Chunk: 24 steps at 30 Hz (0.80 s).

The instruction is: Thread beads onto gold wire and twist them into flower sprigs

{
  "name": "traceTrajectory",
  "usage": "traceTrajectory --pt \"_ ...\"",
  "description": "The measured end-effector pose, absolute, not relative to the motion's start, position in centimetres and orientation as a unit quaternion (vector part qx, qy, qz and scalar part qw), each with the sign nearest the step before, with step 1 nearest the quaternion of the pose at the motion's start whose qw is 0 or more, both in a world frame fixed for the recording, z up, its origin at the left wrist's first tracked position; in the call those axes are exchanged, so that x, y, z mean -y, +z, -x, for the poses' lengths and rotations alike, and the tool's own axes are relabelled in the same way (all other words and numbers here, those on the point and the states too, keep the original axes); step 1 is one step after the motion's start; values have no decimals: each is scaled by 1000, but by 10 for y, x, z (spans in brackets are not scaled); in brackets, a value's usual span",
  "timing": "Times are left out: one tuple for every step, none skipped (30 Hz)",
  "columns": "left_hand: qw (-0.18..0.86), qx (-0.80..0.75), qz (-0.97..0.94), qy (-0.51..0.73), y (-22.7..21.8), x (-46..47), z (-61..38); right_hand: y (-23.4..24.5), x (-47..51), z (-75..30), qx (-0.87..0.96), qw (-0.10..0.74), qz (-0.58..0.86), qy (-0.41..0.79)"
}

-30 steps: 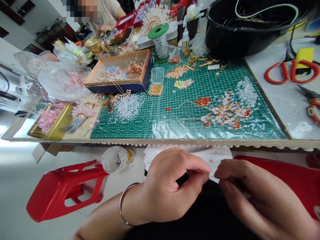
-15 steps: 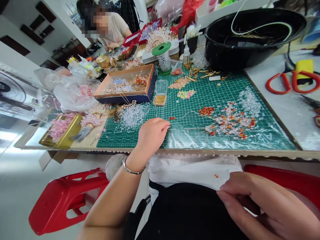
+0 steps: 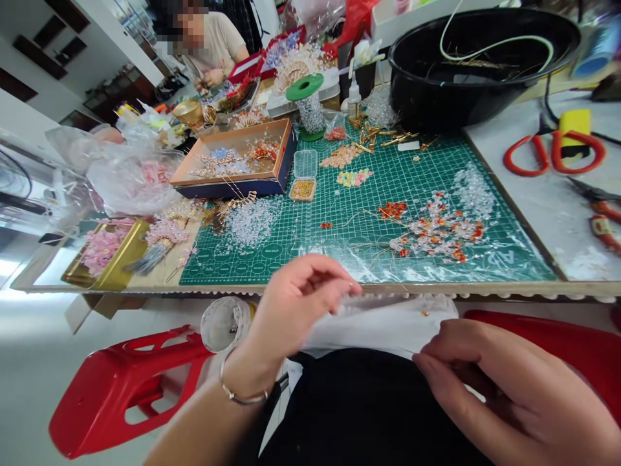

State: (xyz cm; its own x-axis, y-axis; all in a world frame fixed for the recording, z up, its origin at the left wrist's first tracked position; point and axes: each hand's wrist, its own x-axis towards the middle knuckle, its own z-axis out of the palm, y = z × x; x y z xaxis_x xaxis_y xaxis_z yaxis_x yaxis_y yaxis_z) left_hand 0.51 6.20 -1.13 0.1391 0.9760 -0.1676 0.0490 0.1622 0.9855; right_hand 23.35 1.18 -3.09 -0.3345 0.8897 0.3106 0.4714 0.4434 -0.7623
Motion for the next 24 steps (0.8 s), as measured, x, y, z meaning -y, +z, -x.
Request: traceTrajectory --pt "642 -482 -439 403 -10 -54 -14 -30 -12 -234 770 380 431 278" --pt "702 -458 -378 394 -10 -47 -22 -29 -13 -235 773 392 421 266" --pt "748 -436 -322 384 -10 -43 -28 -28 -13 -236 777 402 415 250" --pt "779 -419 -275 378 -10 -40 -34 -28 -12 -237 779 410 413 233" --pt "799 -405 -240 373 -11 -38 -38 -27 -12 -238 781 415 413 218" --pt "812 -395 -218 370 -12 -37 -41 -26 -11 -239 782 418 413 207" --pt "821 -388 -205 366 -12 -37 -43 -26 -10 -239 782 417 417 200" --pt "825 -387 -197 361 -12 -37 -45 -25 -9 -240 783 418 417 195" --pt "828 -389 -192 355 -12 -37 -46 -24 -8 -240 784 419 417 191" --pt "830 -393 -188 348 -12 -36 -47 -24 -8 -240 784 418 418 187" --pt "832 -395 -185 341 -11 -36 -48 -24 -8 -241 787 416 417 184" --pt "834 -397 -182 336 -10 -36 -49 -24 -8 -241 788 415 417 182" --pt "836 -399 -182 331 -10 -35 -50 -24 -9 -241 789 416 413 182" --pt "836 -400 -183 328 -9 -35 -51 -24 -9 -241 790 418 409 182" --pt "834 -403 -185 328 -9 -34 -52 -24 -9 -241 790 420 407 183" --pt "832 -407 -188 327 -9 -34 -52 -23 -9 -242 789 423 407 182" --pt "831 -410 -191 325 -9 -34 -53 -23 -8 -242 788 426 408 178" --pt "830 -413 -194 322 -9 -34 -52 -22 -7 -242 786 423 415 175" --pt "829 -414 -197 319 -9 -34 -52 -21 -7 -242 787 419 418 173" --pt "830 -415 -199 315 -9 -34 -52 -20 -6 -242 787 411 426 172" --pt "831 -415 -202 312 -9 -34 -52 -20 -5 -242 787 402 434 173" --pt "831 -413 -204 312 -9 -34 -52 -20 -5 -242 786 399 438 174" --pt "831 -412 -206 313 -9 -34 -52 -20 -5 -243 788 397 437 176" --pt "830 -410 -208 314 -9 -33 -52 -20 -5 -243 789 398 434 178"
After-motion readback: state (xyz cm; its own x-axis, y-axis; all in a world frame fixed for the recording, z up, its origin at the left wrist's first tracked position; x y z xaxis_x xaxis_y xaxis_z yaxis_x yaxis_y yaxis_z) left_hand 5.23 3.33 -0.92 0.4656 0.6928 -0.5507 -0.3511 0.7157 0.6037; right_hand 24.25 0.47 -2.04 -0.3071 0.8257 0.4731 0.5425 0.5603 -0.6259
